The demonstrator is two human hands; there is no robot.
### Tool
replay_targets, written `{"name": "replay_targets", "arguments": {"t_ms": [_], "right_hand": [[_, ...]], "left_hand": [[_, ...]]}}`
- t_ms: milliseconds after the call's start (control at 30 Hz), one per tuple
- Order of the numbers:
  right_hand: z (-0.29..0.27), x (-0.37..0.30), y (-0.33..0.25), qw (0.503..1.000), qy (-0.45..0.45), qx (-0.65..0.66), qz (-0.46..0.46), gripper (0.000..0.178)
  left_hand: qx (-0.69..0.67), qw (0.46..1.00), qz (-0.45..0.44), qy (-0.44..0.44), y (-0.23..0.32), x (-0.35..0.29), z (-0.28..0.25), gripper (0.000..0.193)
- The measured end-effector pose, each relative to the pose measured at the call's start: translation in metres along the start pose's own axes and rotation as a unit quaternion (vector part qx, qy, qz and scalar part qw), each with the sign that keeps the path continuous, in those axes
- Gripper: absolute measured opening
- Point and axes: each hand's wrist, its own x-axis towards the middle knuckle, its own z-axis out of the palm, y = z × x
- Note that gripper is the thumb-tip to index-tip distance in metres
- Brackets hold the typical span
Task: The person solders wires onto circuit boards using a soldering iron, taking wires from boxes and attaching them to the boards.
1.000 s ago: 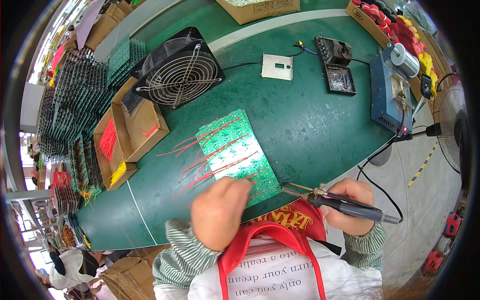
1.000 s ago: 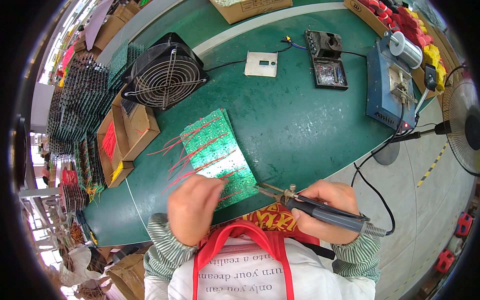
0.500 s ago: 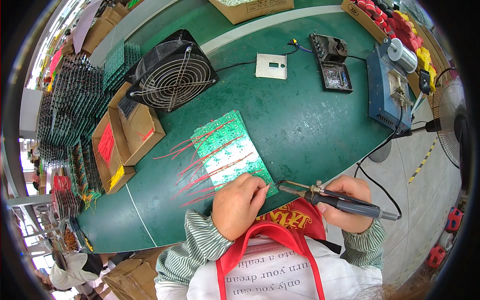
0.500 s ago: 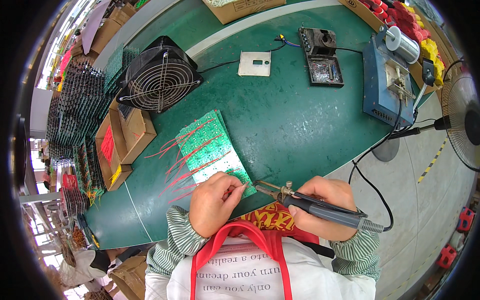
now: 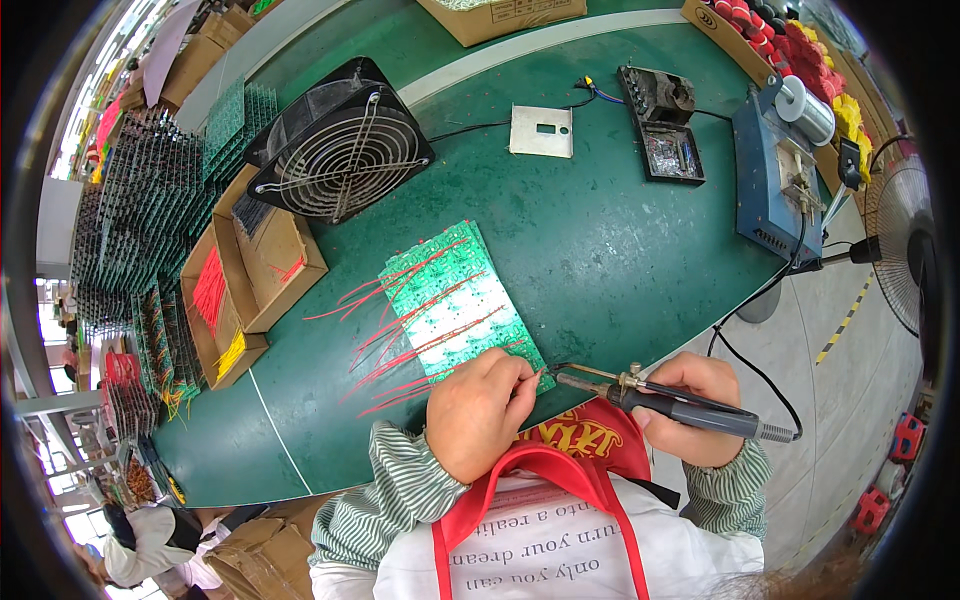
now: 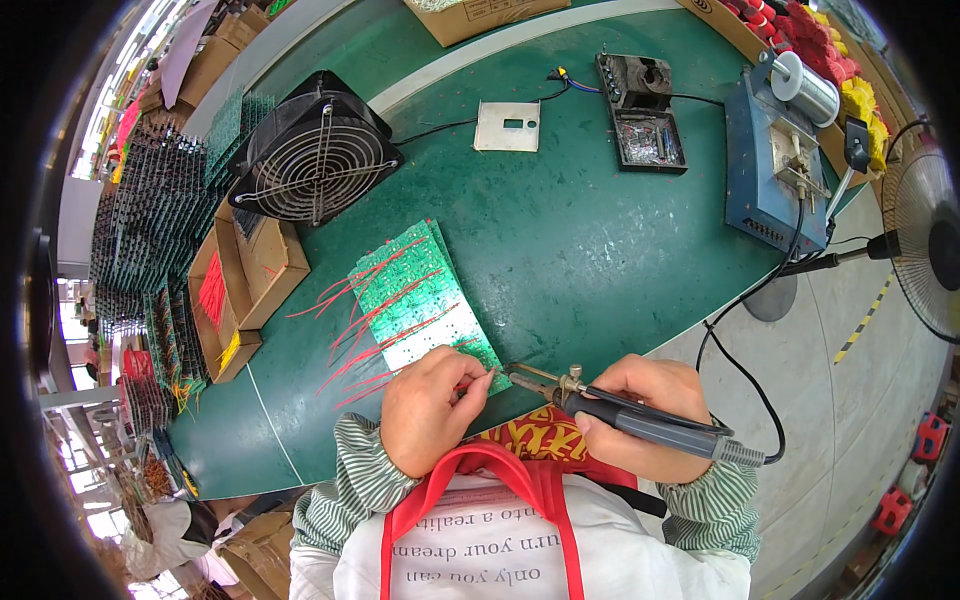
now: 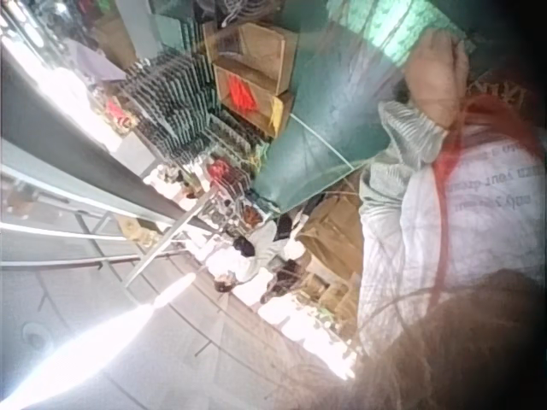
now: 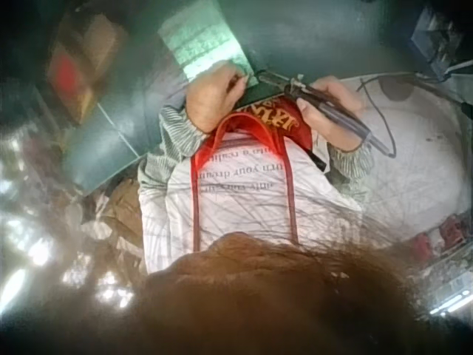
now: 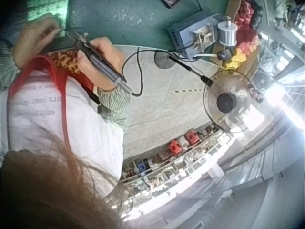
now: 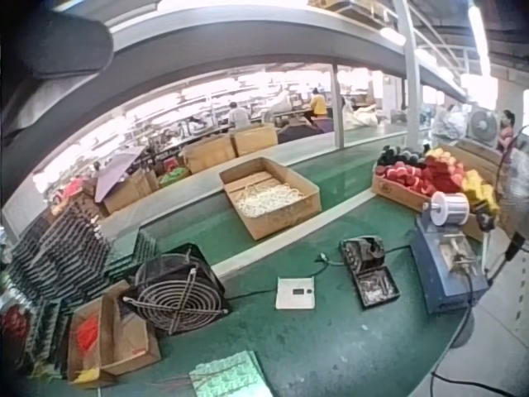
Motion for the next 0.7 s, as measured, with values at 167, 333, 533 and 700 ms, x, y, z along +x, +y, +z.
{"name": "replay_targets", "arguments": {"t_ms": [167,333,533,700], "right_hand": [[0.001,0.001,0.000,1.000,-0.005,0.003,0.004,0.018],[-0.001,0.001,0.001,0.999,0.041,0.001,0.007,0.018],[0.006,0.010,-0.004,0.996,0.067,0.004,0.054,0.018],[0.021,0.015,0.004,0.989,0.107,0.070,0.077,0.018]], "left_hand": [[0.003,1.000,0.005,0.000,-0.002,0.001,0.002,0.009],[0.002,1.000,-0.002,-0.007,-0.002,0.003,0.000,0.009],[-0.007,1.000,-0.006,0.007,-0.001,-0.001,-0.009,0.008],[0.034,0.998,0.045,0.005,-0.017,-0.011,-0.041,0.009]]}}
